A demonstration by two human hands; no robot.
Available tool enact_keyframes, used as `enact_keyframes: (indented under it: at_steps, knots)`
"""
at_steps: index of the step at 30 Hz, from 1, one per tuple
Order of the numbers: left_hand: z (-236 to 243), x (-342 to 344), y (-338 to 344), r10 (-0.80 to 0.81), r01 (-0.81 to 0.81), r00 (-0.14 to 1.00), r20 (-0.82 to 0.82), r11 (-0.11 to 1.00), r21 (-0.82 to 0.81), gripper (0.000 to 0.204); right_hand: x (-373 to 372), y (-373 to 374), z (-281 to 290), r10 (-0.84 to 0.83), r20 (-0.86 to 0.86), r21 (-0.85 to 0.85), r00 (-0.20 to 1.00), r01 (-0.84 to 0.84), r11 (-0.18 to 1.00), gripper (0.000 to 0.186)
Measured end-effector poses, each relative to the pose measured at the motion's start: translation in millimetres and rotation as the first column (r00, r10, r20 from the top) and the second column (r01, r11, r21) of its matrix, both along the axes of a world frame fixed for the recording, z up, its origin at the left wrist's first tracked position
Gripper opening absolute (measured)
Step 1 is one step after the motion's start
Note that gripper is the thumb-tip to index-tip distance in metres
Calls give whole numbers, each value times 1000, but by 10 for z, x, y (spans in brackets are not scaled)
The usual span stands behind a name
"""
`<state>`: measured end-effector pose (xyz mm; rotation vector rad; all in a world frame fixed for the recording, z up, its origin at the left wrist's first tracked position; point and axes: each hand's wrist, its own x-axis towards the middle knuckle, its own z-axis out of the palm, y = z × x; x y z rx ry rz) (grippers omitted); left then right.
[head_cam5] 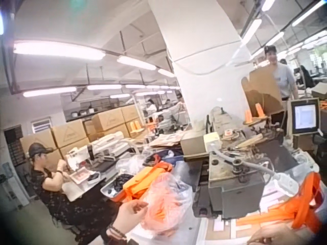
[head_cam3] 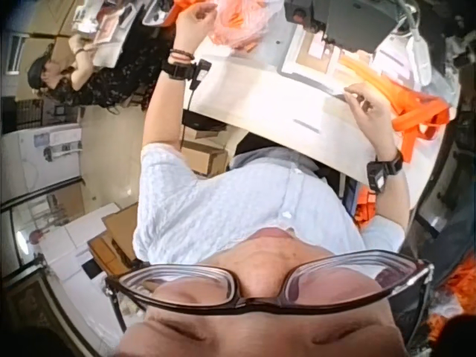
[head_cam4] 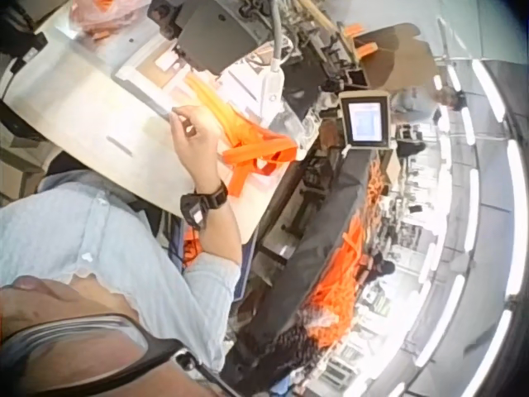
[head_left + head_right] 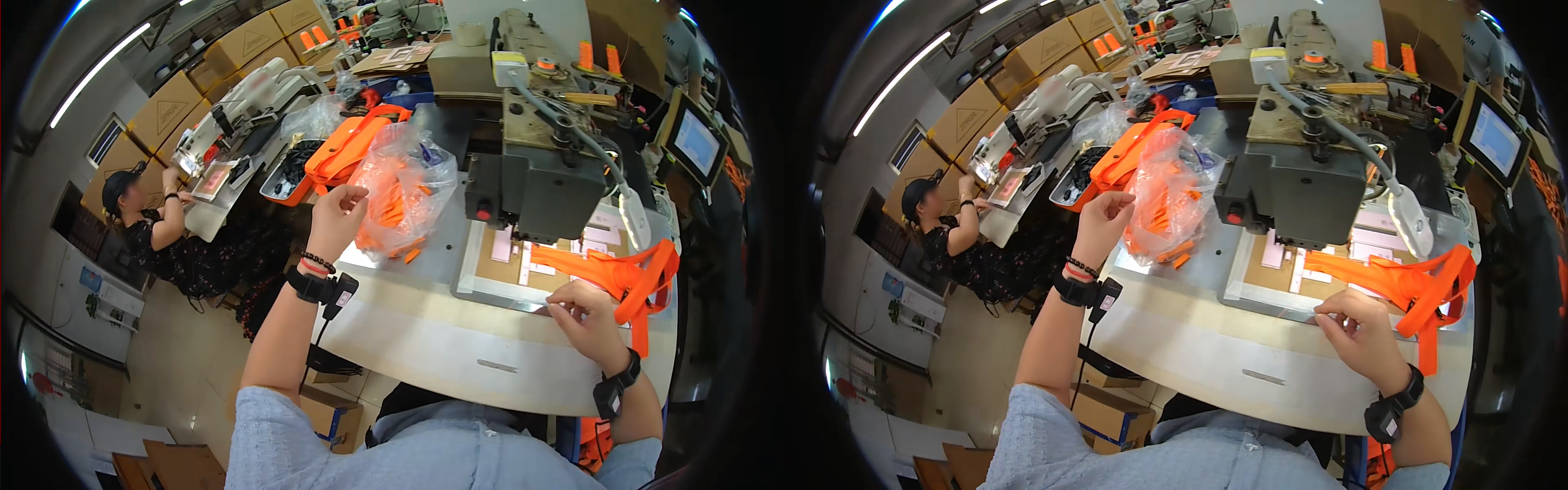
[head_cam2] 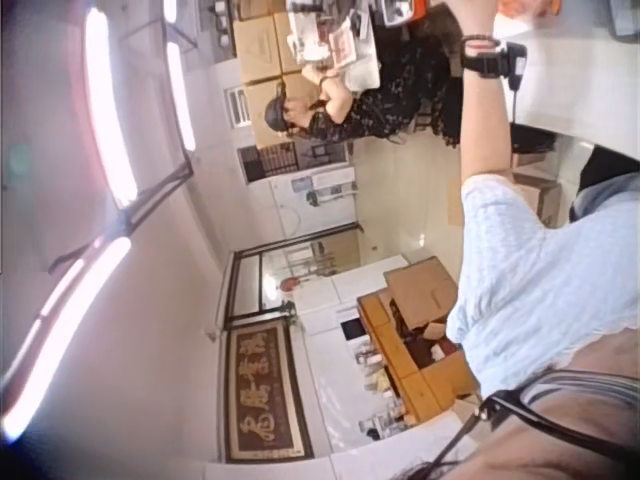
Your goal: Using a programmable industrial sewing machine to sew orange fabric straps.
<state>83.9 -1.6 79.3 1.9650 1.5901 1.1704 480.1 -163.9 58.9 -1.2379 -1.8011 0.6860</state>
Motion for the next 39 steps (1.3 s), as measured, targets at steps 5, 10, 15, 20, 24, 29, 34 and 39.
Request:
enact_keyframes:
  at_steps: [5, 10, 15, 20, 24, 29, 34, 39]
  knots:
    - [36, 342, 138, -207, 217, 939, -276, 976, 6, 16, 18, -29, 20, 17, 19, 5, 1000, -17, 1000, 7]
    - [-131, 279, 269, -183, 146, 851, -492, 983, -113, 13, 31, -31, 12, 36, 14, -11, 999, -36, 999, 8]
    - [-211, 169, 262, -150, 129, 910, -387, 988, -79, 11, 46, -30, -88, 187, 78, -51, 979, -183, 982, 10]
    - [-157, 121, 264, -167, 171, 911, -376, 985, -24, 17, 23, -97, -191, 248, 110, -79, 963, -240, 968, 15]
    - [110, 319, -23, 30, 61, 956, -293, 952, 299, 15, 55, -109, -142, 232, 157, -96, 960, -218, 971, 16]
    - [197, 1030, -985, -490, 536, 817, -305, 840, 85, 22, 48, -94, -162, 234, 160, -122, 959, -216, 969, 17]
    - [-47, 1505, -1231, -731, 774, 548, -407, 628, -84, 34, 24, -95, -161, 233, 145, -95, 961, -221, 971, 18]
    - [-396, 1737, -973, -665, 684, 664, -343, 725, -84, 33, 29, -85, -214, 167, 161, -25, 973, -165, 986, 14]
